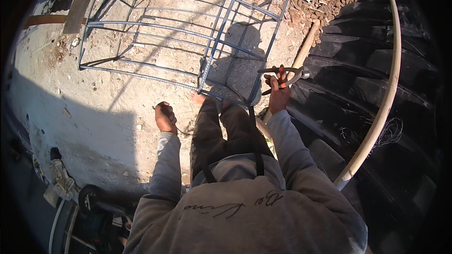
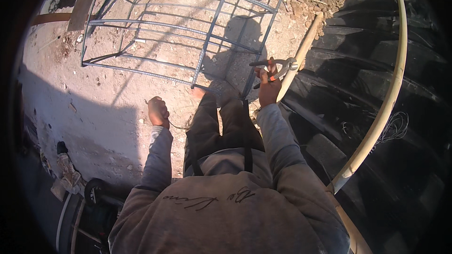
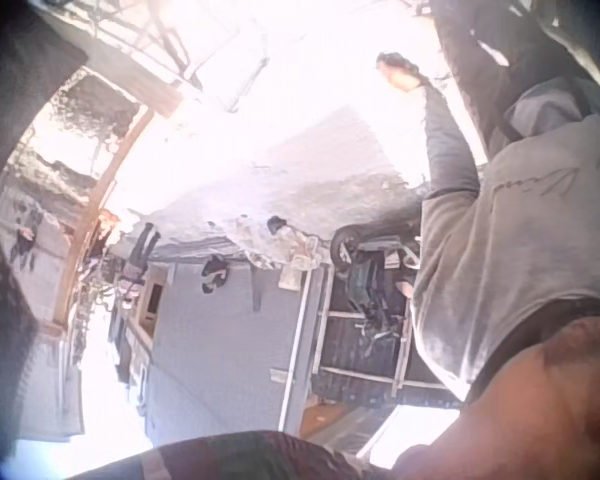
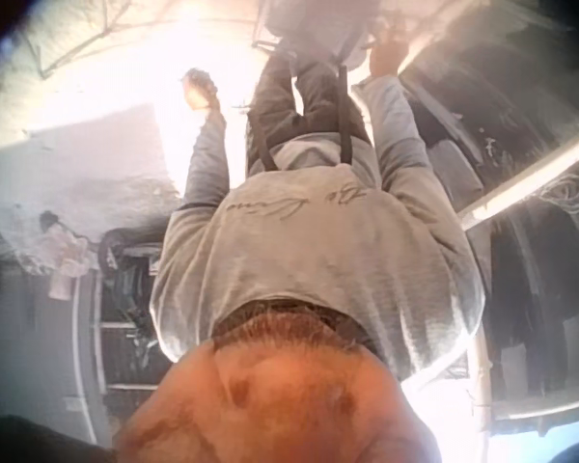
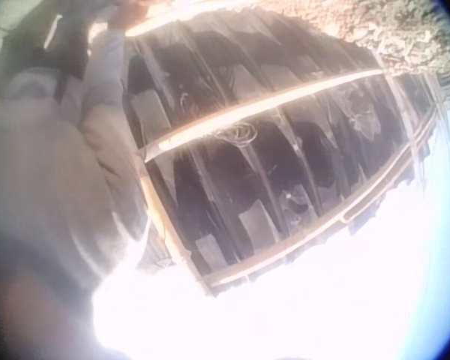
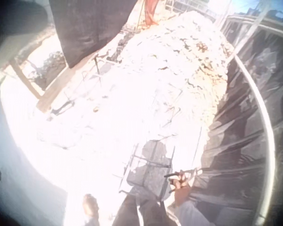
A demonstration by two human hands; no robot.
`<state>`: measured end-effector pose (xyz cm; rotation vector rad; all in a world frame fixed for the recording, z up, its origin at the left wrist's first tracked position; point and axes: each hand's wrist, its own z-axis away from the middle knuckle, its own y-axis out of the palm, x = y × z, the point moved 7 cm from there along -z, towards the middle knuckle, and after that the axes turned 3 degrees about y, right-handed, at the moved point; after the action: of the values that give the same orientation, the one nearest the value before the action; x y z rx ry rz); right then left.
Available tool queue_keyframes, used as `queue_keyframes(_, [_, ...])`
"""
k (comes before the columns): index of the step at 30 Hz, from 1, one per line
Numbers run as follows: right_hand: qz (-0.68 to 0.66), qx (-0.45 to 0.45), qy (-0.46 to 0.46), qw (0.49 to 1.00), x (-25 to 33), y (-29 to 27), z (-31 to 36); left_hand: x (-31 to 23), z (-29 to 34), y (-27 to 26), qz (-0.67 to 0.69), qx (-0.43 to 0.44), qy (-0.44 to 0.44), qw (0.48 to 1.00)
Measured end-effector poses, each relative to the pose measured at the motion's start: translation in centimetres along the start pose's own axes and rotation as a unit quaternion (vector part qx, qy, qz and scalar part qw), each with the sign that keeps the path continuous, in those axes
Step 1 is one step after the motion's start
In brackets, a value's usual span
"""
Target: The person ties metal rebar together with wire to form a structural cage. They use pliers to twist and secure thin wire around the rebar intersections.
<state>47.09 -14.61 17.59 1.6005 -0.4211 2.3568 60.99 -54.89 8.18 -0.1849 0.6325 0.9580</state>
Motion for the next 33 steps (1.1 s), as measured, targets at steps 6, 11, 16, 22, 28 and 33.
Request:
queue_keyframes(6, [0.183, 0.002, -0.022, 0.983, -12.8, -2.4, 5.2, -1.9, 4.8, 4.4, -0.054, 0.095, 0.089, 0.990])
queue_keyframes(11, [0.331, 0.005, 0.058, 0.942, -18.4, -1.6, 10.6, -3.9, 9.5, 6.6, -0.118, 0.152, 0.231, 0.954])
queue_keyframes(16, [0.391, 0.003, 0.095, 0.915, -20.5, -1.7, 9.6, -4.4, 11.1, 6.9, -0.309, 0.190, 0.299, 0.883])
queue_keyframes(22, [0.431, 0.027, 0.104, 0.896, -20.6, -2.0, 7.6, -2.9, 9.2, 7.1, -0.323, 0.267, 0.275, 0.865])
queue_keyframes(28, [0.411, -0.078, -0.007, 0.908, -12.0, -0.5, 11.7, -3.7, 5.0, 5.5, -0.414, 0.353, 0.279, 0.791])
queue_keyframes(33, [0.255, 0.213, -0.040, 0.942, -2.8, 14.8, 22.0, -5.5, 6.9, 7.4, -0.492, 0.418, 0.248, 0.722])
